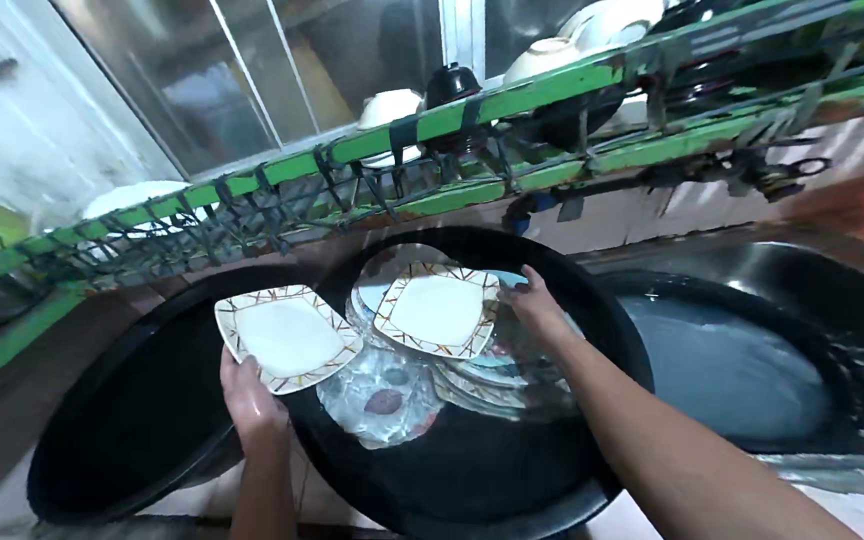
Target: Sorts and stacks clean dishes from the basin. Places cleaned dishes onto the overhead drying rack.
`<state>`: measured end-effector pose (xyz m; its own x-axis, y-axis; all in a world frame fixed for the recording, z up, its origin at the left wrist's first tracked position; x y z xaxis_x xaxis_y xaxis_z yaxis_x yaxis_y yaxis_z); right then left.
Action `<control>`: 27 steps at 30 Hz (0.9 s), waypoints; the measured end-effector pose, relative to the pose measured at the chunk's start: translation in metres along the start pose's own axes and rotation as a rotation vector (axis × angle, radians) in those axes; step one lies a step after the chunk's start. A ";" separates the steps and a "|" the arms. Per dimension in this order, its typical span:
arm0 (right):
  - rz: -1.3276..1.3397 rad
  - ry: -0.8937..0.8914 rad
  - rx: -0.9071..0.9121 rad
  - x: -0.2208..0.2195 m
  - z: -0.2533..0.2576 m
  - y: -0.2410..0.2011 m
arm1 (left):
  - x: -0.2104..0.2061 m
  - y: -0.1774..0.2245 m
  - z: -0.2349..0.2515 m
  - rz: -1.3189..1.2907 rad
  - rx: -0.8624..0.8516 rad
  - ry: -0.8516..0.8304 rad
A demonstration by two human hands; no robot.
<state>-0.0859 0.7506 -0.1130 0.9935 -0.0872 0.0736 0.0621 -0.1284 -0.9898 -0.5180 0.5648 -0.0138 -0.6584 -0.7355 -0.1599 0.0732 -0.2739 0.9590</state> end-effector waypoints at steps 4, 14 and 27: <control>-0.097 -0.142 -0.109 -0.021 0.002 0.011 | -0.010 -0.017 -0.011 -0.219 0.156 0.000; 0.325 -0.053 -0.192 -0.019 0.003 0.020 | -0.135 -0.104 -0.031 0.188 0.471 -0.580; 0.200 -0.061 -0.154 -0.021 0.018 0.021 | -0.144 -0.125 -0.121 1.170 0.575 -1.206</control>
Point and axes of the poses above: each hand's wrist, its own z-axis towards the middle knuckle, its own x-axis out of the back of the hand, y = z × x, the point moved 9 cm from there along z, towards the middle knuckle, and after that the axes turned 5 degrees about -y, right-handed, at the moved point
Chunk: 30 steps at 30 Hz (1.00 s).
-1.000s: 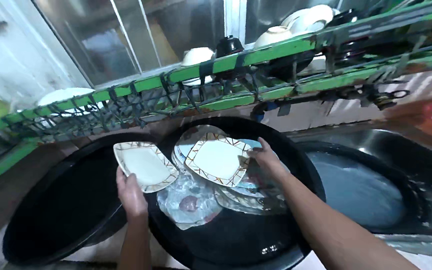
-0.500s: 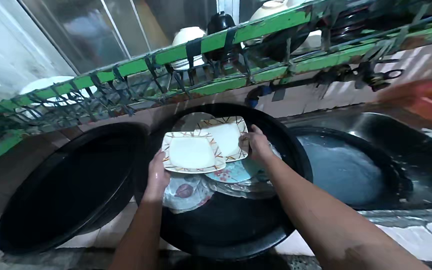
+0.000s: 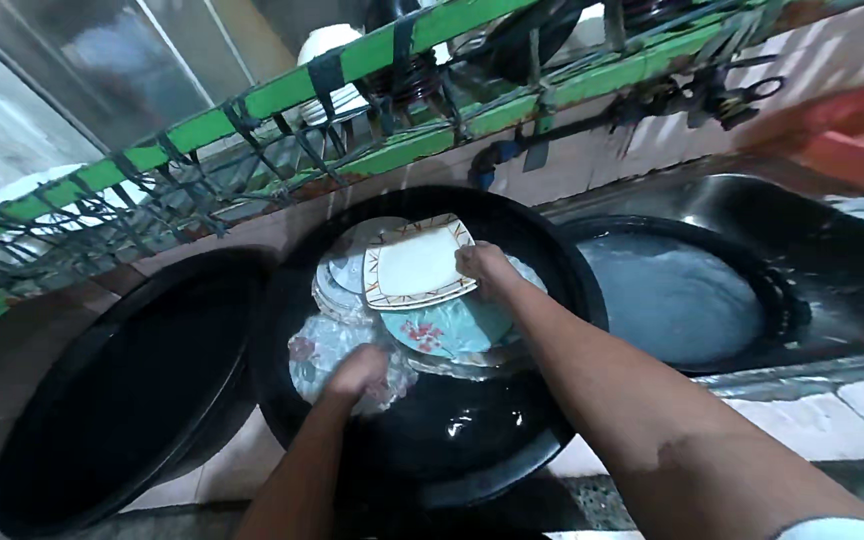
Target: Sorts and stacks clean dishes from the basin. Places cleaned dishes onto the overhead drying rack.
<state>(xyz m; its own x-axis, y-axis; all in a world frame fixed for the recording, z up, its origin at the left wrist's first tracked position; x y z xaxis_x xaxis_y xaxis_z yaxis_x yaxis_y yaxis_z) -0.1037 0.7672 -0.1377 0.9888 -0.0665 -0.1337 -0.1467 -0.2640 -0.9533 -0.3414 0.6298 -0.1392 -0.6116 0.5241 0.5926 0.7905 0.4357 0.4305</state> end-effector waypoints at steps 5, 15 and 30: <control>0.134 0.027 -0.045 0.001 0.002 0.002 | -0.026 0.014 0.014 -0.485 0.012 0.027; 0.230 0.024 -0.180 0.003 -0.009 0.005 | -0.041 0.022 0.029 -1.100 -0.178 0.169; 0.588 -0.079 -0.349 -0.010 -0.013 0.001 | -0.026 0.031 0.012 -1.337 -0.272 0.335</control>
Point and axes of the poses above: each hand's wrist, its own z-axis towards the middle knuckle, its own x-axis out of the back of the hand, y = z × x, the point moved 9 cm from there along z, towards the middle knuckle, and after that the axes turned 5 degrees about -y, right-handed, at the moved point
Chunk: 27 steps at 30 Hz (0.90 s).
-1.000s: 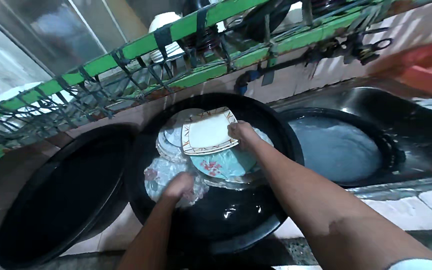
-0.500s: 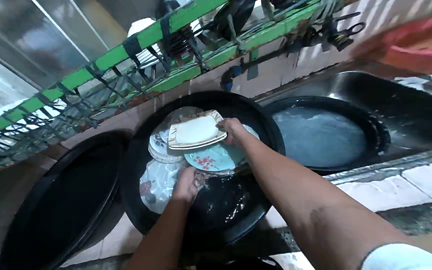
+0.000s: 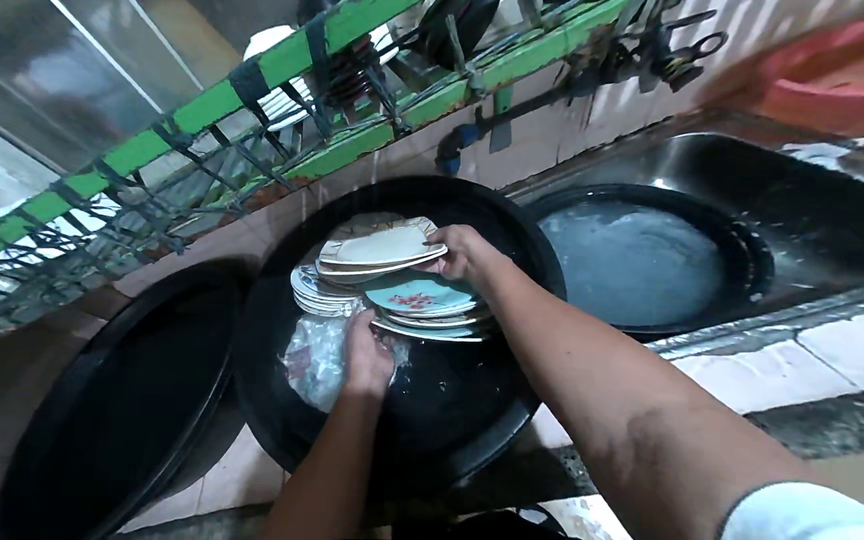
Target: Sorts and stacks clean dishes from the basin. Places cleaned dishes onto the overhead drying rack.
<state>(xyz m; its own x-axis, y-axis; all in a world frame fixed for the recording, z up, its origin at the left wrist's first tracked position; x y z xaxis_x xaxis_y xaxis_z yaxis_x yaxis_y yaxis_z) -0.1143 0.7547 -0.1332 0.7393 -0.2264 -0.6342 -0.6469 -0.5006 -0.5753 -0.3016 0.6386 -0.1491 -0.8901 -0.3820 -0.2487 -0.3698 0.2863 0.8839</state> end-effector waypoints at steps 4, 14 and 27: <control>0.025 -0.003 -0.005 0.000 -0.001 0.000 | -0.007 -0.005 -0.003 0.035 0.056 -0.016; -0.299 0.068 0.100 0.006 0.001 -0.004 | 0.051 0.069 -0.037 0.072 -0.188 0.102; -0.324 -0.278 0.062 -0.033 -0.011 0.010 | 0.072 0.199 -0.081 0.114 -0.663 0.135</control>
<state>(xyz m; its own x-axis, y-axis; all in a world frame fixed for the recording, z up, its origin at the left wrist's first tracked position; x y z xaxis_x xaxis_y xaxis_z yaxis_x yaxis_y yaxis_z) -0.1435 0.7483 -0.1122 0.8329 0.1727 -0.5257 -0.4055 -0.4559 -0.7923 -0.4182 0.5966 0.0413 -0.8568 -0.4998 -0.1266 0.0032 -0.2507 0.9680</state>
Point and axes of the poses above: each hand's wrist, its own z-axis towards the middle knuckle, its own x-axis out of the back of the hand, y = z × x, the point moved 9 cm from there along z, towards the middle knuckle, and after that the axes turned 5 degrees about -y, right-handed, at the moved point
